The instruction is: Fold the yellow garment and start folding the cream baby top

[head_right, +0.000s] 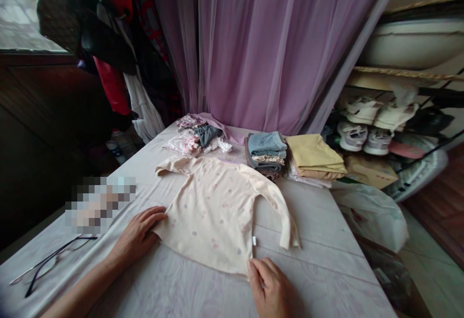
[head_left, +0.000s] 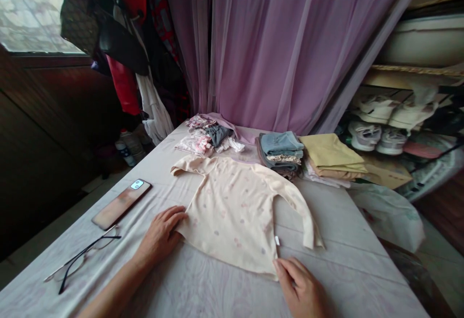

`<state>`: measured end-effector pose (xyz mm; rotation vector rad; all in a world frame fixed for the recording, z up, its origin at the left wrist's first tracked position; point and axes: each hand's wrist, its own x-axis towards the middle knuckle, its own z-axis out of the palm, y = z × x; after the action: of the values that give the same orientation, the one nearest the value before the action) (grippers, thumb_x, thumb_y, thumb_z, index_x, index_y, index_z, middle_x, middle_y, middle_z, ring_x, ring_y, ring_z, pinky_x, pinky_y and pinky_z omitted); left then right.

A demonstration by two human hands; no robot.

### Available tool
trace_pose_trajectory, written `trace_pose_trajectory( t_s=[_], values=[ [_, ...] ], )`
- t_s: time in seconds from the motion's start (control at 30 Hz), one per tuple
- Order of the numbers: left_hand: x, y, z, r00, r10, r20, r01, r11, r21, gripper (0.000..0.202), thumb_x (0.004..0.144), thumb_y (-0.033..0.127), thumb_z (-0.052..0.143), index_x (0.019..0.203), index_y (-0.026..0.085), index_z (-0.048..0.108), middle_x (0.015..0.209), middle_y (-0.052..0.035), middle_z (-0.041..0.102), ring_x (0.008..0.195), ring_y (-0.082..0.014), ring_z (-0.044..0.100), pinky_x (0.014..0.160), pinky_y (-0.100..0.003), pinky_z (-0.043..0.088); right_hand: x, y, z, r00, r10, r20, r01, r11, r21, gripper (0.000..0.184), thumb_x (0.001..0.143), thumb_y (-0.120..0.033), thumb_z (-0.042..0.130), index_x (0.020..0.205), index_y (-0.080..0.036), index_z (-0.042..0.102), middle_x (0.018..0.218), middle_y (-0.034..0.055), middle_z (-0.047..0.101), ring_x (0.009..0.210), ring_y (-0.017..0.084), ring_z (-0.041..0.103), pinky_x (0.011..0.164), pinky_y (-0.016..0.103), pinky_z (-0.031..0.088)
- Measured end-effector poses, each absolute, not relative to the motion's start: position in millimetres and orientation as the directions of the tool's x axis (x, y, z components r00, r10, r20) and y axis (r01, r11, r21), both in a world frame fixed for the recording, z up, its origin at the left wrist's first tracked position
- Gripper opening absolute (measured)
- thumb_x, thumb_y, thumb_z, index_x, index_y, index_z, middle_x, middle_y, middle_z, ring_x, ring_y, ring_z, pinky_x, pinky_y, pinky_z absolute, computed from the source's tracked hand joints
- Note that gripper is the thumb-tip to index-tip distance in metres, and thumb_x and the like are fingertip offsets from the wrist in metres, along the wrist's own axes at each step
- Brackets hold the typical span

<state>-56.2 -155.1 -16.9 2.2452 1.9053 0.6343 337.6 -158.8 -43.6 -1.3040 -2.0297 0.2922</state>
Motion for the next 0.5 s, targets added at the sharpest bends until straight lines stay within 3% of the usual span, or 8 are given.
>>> trace_pose_trajectory(
  t_s=[0.37,0.5],
  values=[
    [-48,-157,-10,0.095,0.971,0.218,0.904,-0.176,0.390,0.055,0.063,0.007,0.049,0.113,0.024,0.063,0.128,-0.0082,0.063,0.122,-0.0269,0.054,0.104,-0.045,0.042,338,-159,-42,-0.240,0.853,0.463,0.685,0.487,-0.542,0.033,0.095,-0.042,0.045,0.084,-0.024,0.070,0.072,0.0066,0.070,0.063,0.019,0.068,0.057,0.024,0.054],
    [-45,-158,-6,0.076,0.976,0.202,0.906,-0.152,0.395,0.057,0.061,0.005,0.048,0.113,0.024,0.063,0.129,-0.0072,0.062,0.122,-0.0268,0.054,0.104,-0.045,0.041,335,-164,-37,-0.267,0.846,0.462,0.702,0.499,-0.508,0.026,0.090,-0.045,0.053,0.097,-0.025,0.069,0.078,0.0045,0.069,0.066,0.018,0.067,0.059,0.025,0.055]
  ],
)
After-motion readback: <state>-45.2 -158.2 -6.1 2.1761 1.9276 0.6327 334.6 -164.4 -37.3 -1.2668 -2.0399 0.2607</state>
